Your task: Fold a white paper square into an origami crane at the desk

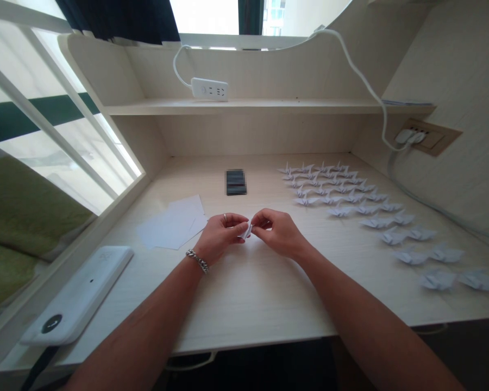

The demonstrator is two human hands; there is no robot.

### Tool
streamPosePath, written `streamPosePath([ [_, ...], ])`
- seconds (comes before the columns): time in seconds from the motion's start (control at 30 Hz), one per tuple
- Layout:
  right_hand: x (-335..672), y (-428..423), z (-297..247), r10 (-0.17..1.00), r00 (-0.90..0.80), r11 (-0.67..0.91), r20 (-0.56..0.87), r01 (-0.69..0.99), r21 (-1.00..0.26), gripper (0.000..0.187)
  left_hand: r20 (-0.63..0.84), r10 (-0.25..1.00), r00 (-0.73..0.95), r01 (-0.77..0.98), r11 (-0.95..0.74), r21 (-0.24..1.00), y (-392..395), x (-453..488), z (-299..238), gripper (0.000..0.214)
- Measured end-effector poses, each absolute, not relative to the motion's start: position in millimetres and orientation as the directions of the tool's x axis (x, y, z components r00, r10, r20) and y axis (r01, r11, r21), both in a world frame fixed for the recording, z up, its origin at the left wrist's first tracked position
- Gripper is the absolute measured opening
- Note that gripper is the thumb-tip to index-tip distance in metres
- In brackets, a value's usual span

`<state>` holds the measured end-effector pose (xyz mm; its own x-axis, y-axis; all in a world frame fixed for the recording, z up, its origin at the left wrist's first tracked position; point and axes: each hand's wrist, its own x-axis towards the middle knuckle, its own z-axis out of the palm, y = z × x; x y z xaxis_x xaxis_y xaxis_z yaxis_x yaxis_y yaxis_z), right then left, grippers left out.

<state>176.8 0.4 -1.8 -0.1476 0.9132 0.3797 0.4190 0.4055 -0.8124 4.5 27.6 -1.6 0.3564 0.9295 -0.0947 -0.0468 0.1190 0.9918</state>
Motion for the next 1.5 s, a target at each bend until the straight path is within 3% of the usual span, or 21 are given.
streamPosePath([
  [0.23, 179.5, 1.7, -3.2, 0.89, -0.204, 0.448, 0.407, 0.552, -0.703, 0.005, -0.113, 0.882, 0.458, -0.061, 0.158, 0.986, 27.1, 3.1, -2.6, 0.022],
  [0.9, 176.6, -5.3, 3.2, 0.852, -0.33, 0.471, 0.406, 0.822, -0.321, 0.017, -0.231, 0.867, 0.441, -0.057, 0.284, 0.957, 27.1, 3.1, -1.4, 0.024],
  [1.5, 171.1, -9.5, 4.5, 0.789, -0.457, 0.491, 0.412, 0.871, 0.024, 0.021, -0.268, 0.852, 0.45, -0.046, 0.322, 0.946, 29.9, -3.1, -1.0, 0.017],
])
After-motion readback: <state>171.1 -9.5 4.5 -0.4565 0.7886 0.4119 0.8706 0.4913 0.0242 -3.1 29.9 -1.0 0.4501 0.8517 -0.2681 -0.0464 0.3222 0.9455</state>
